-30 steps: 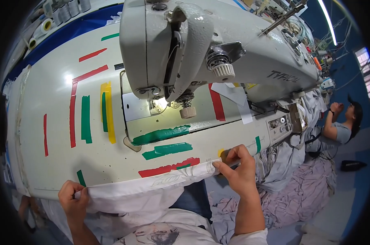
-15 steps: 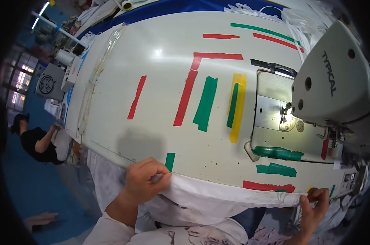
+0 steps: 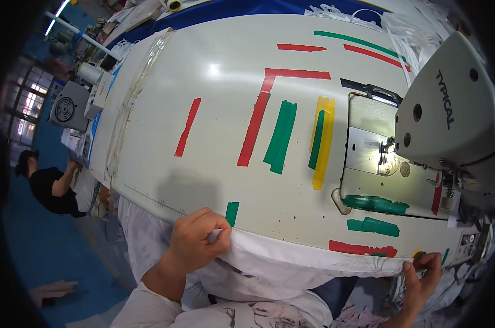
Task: Operating an industrial sewing machine to stitch together pieces of white pillow fabric.
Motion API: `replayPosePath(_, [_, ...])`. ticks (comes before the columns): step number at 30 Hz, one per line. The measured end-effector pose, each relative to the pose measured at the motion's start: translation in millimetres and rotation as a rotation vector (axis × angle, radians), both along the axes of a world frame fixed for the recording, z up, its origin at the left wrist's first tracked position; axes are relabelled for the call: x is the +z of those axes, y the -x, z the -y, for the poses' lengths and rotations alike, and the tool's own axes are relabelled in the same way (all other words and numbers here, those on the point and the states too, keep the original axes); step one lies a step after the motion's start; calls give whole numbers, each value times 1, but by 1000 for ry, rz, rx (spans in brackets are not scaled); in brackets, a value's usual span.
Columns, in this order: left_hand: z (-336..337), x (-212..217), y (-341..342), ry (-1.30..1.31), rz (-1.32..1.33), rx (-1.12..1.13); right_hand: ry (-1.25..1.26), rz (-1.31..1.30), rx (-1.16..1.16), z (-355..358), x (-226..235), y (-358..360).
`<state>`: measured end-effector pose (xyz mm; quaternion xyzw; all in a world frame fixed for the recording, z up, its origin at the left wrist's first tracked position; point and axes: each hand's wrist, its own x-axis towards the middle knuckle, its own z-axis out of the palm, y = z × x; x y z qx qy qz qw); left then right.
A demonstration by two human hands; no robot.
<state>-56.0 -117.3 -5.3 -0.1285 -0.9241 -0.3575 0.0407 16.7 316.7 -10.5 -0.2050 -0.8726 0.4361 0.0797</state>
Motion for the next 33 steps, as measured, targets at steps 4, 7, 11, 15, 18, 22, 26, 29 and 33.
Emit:
replayPosePath(4, [-7,4,4,26,14,-58,-74,-27,-41,7,9,-2])
replayPosePath(7, [2,5,0,54,-11,-102,-83,-73,-53,23,12,5])
replayPosePath(11, [-52,22,22,-10,-154,-393,-171,-370,214,67,34,13])
replayPosePath(15, [-148,53,54,-95,-248,-679,76,-377,568,102,35,40])
replayPosePath(18, [-168,23,68,-103,-287,-589,541,27,323,88,26,43])
replayPosePath(22, [-187,-7,79,-68,-103,-351,330,-3,319,58,20,79])
replayPosePath(26, [-201,-15,106,-121,-65,-313,-68,222,461,35,33,144])
replayPosePath(29, [-205,-11,119,-87,40,-283,-306,22,520,25,6,165])
replayPosePath(33, [-194,-28,131,-37,-122,-293,-384,-182,569,27,39,172])
